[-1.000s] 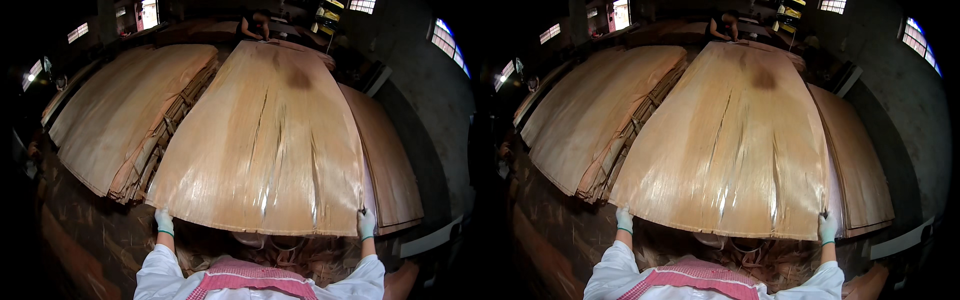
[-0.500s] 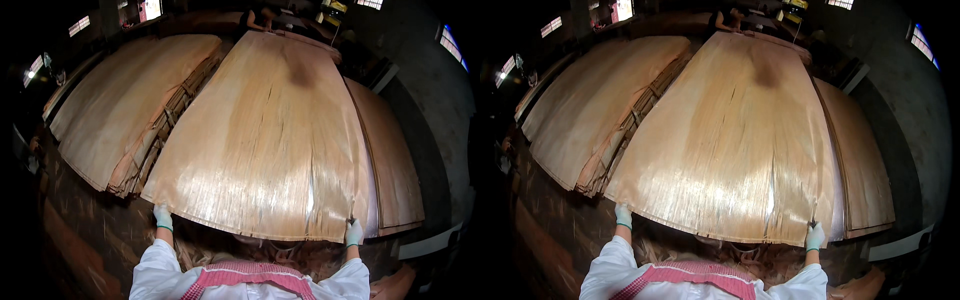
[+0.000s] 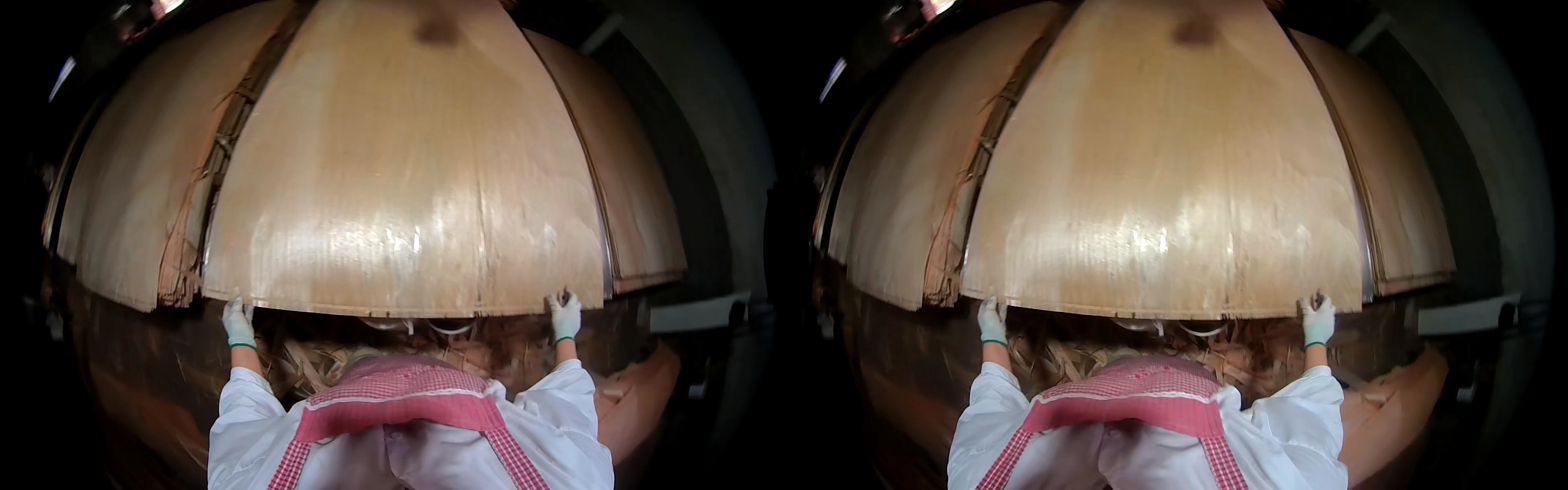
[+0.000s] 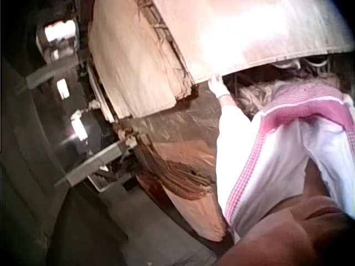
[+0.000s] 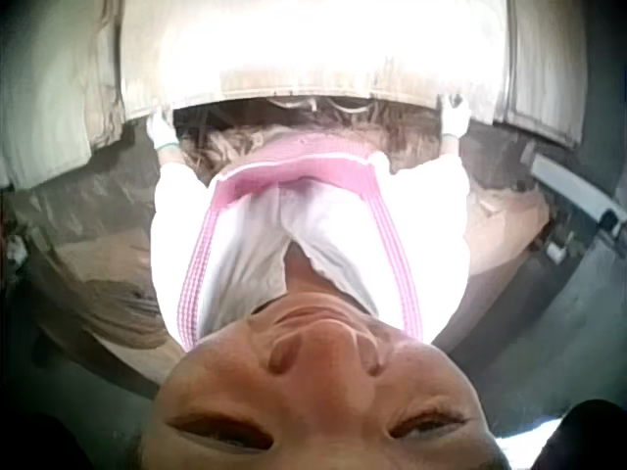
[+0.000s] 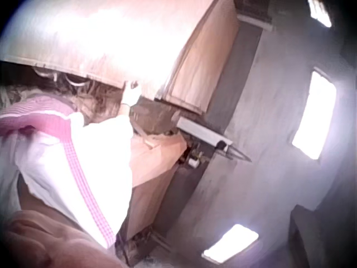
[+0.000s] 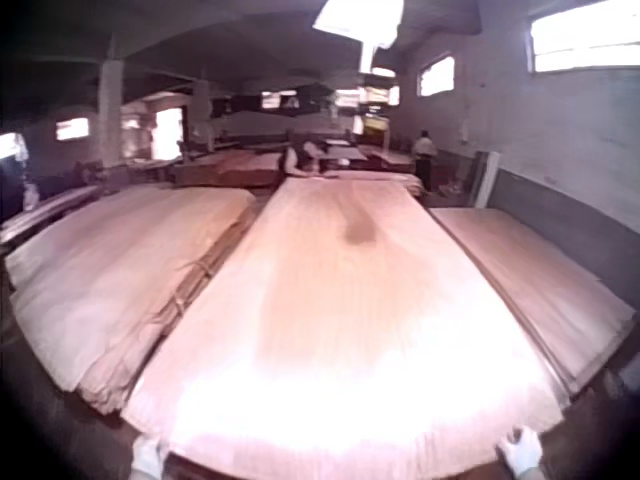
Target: The person sorts and organizes thin sheets of wood veneer in a workshop, using a long stick to lift and move them between stacks, and then applies tape to the edges of a sheet.
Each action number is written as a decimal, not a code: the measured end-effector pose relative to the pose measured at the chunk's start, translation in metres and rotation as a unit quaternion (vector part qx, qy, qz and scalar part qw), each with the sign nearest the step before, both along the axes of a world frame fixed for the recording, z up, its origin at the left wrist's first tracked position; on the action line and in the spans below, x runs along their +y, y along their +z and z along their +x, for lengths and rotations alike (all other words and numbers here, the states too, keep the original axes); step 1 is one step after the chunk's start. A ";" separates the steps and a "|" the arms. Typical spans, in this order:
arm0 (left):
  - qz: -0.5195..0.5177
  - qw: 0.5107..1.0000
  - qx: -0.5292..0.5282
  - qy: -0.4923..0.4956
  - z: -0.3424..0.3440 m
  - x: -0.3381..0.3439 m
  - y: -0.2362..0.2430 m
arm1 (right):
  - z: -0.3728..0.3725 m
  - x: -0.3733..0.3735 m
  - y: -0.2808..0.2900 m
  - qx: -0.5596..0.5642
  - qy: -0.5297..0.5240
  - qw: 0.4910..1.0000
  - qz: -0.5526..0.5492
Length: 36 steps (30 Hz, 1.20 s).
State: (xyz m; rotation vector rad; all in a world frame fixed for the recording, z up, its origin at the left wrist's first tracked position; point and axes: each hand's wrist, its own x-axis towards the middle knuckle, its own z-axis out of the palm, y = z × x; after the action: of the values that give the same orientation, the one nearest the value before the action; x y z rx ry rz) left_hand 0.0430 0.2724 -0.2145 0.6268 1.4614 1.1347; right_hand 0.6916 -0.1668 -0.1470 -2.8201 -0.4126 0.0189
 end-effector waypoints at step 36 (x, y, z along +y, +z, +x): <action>-0.010 1.000 0.001 0.000 -0.025 0.004 -0.026 | -0.060 -0.081 0.015 -0.053 -0.108 0.991 0.062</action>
State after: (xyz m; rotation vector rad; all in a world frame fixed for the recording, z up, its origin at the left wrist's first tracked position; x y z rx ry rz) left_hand 0.0184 0.2763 -0.2404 0.6137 1.4731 1.1187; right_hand 0.6313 -0.2482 -0.1319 -2.7343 -0.1243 -0.1950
